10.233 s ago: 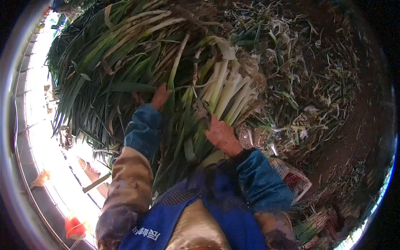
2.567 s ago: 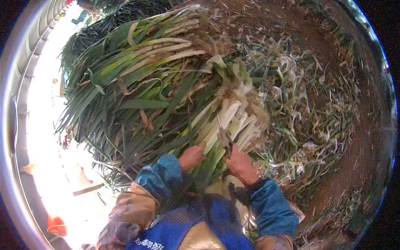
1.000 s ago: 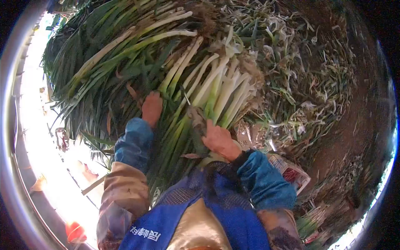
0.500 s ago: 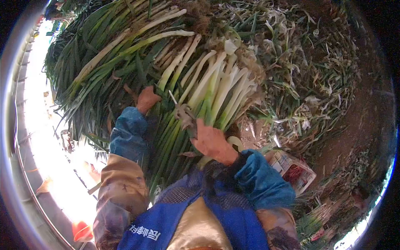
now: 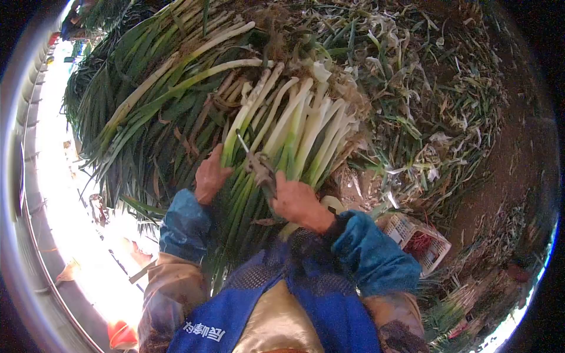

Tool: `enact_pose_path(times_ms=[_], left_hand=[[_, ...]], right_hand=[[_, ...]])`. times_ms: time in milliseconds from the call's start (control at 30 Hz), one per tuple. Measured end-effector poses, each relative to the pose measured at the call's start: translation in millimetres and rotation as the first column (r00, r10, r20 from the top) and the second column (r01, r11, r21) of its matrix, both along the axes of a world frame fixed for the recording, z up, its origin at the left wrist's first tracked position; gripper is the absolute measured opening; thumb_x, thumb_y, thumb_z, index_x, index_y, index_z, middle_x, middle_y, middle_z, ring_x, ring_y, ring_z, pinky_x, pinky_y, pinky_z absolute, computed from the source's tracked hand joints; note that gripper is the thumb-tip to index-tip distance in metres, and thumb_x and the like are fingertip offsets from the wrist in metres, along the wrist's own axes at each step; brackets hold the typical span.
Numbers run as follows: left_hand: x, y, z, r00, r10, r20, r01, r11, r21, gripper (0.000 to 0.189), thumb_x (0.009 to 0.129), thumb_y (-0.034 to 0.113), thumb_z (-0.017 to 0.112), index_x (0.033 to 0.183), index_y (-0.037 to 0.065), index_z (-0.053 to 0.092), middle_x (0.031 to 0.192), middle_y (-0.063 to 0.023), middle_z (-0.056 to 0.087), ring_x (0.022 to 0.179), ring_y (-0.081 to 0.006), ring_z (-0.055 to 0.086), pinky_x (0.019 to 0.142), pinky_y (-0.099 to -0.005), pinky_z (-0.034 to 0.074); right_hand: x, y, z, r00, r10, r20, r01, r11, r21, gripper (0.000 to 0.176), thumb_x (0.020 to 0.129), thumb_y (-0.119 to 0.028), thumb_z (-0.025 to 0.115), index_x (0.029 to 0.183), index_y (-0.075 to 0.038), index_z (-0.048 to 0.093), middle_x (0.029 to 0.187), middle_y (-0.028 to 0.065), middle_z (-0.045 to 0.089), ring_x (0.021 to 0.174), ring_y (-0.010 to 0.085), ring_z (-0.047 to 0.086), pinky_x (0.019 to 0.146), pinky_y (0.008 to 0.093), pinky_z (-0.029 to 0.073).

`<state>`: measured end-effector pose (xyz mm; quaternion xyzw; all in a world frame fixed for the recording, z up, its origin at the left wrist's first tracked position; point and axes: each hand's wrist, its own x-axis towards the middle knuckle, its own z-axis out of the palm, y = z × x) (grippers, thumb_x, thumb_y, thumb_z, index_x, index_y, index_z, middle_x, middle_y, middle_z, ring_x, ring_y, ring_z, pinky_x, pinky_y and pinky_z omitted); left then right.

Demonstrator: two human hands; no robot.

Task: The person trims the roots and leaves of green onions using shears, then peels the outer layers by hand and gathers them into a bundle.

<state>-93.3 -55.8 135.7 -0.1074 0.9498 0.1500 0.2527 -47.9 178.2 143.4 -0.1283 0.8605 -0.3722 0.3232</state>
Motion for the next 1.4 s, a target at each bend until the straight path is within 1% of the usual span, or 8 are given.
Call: enact_pose_path(times_ms=[267, 867, 1067, 1133, 1167, 1200, 1233, 1400], left_hand=[[41, -25, -11, 0.992, 0.107, -0.074, -0.069, 0.916, 0.396, 0.075, 0.060, 0.019, 0.066, 0.130, 0.011, 0.040, 0.103, -0.0215, 0.060, 0.095, -0.0373, 0.058, 0.080, -0.0420, 0.045], [37, -22, 10, 0.961, 0.272, 0.049, -0.244, 0.748, 0.617, 0.071, 0.059, 0.014, 0.064, 0.125, -0.003, 0.045, 0.104, -0.0191, 0.062, 0.097, -0.0247, 0.060, 0.084, -0.0313, 0.045], [41, -34, -9, 0.968, 0.249, -0.026, -0.191, 0.803, 0.564, 0.069, 0.059, 0.016, 0.064, 0.125, 0.005, 0.048, 0.098, -0.0192, 0.063, 0.090, -0.0300, 0.062, 0.080, -0.0349, 0.047], [35, -27, 9, 0.985, 0.072, -0.160, -0.010, 0.935, 0.355, 0.069, 0.059, 0.017, 0.065, 0.125, 0.009, 0.047, 0.094, -0.0188, 0.064, 0.088, -0.0326, 0.062, 0.077, -0.0380, 0.047], [30, -24, 19, 0.973, -0.019, -0.231, 0.072, 0.973, 0.221, 0.069, 0.059, 0.018, 0.066, 0.125, 0.012, 0.047, 0.093, -0.0186, 0.064, 0.086, -0.0340, 0.061, 0.076, -0.0396, 0.048], [27, -24, 23, 0.985, -0.027, -0.168, 0.047, 0.992, 0.117, 0.069, 0.060, 0.019, 0.065, 0.126, 0.014, 0.046, 0.091, -0.0179, 0.064, 0.086, -0.0345, 0.061, 0.074, -0.0411, 0.048], [20, -23, 26, 0.995, -0.022, -0.100, 0.024, 1.000, 0.015, 0.069, 0.061, 0.020, 0.065, 0.126, 0.016, 0.045, 0.090, -0.0172, 0.063, 0.085, -0.0351, 0.060, 0.072, -0.0426, 0.048], [-3, -13, 33, 0.988, -0.017, -0.152, 0.006, 0.997, -0.074, 0.053, 0.064, 0.022, 0.065, 0.114, 0.012, 0.050, 0.091, -0.0172, 0.063, 0.084, -0.0361, 0.061, 0.071, -0.0439, 0.048]], right_hand=[[-25, 3, -42, 0.993, -0.116, -0.031, 0.118, 0.990, 0.074, 0.046, 0.075, -0.020, 0.054, 0.107, 0.008, 0.037, 0.074, 0.0280, 0.057, 0.071, 0.0447, 0.057, 0.063, 0.0520, 0.045], [-92, -14, -69, 0.988, -0.141, -0.058, 0.150, 0.970, 0.190, 0.031, 0.079, -0.012, 0.047, 0.099, 0.011, 0.044, 0.080, 0.0284, 0.061, 0.074, 0.0433, 0.060, 0.068, 0.0508, 0.047], [-103, -14, -100, 0.954, -0.136, -0.266, 0.170, 0.979, 0.110, 0.024, 0.075, -0.019, 0.050, 0.086, 0.002, 0.051, 0.078, 0.0236, 0.059, 0.074, 0.0431, 0.057, 0.064, 0.0504, 0.045], [-106, -13, -104, 0.943, -0.143, -0.302, 0.166, 0.985, 0.052, 0.021, 0.076, -0.021, 0.050, 0.074, 0.000, 0.054, 0.074, 0.0209, 0.056, 0.069, 0.0414, 0.055, 0.061, 0.0509, 0.044], [-95, -7, -102, 0.845, -0.063, -0.531, 0.022, 0.996, -0.083, 0.024, 0.077, -0.024, 0.051, 0.072, 0.000, 0.054, 0.076, 0.0217, 0.055, 0.069, 0.0397, 0.056, 0.061, 0.0505, 0.044], [-87, -14, -111, 0.911, 0.058, -0.409, -0.004, 0.991, 0.131, 0.029, 0.078, -0.028, 0.052, 0.082, 0.000, 0.054, 0.081, 0.0225, 0.056, 0.072, 0.0403, 0.056, 0.064, 0.0497, 0.044], [-83, -12, -85, 0.979, -0.104, -0.173, 0.109, 0.994, 0.021, 0.035, 0.079, -0.031, 0.052, 0.095, 0.000, 0.050, 0.084, 0.0235, 0.057, 0.077, 0.0418, 0.056, 0.067, 0.0500, 0.044], [-66, 6, -26, 0.983, -0.172, -0.067, 0.172, 0.985, -0.009, 0.042, 0.078, -0.030, 0.054, 0.104, 0.001, 0.042, 0.081, 0.0241, 0.057, 0.079, 0.0439, 0.055, 0.070, 0.0500, 0.043]])
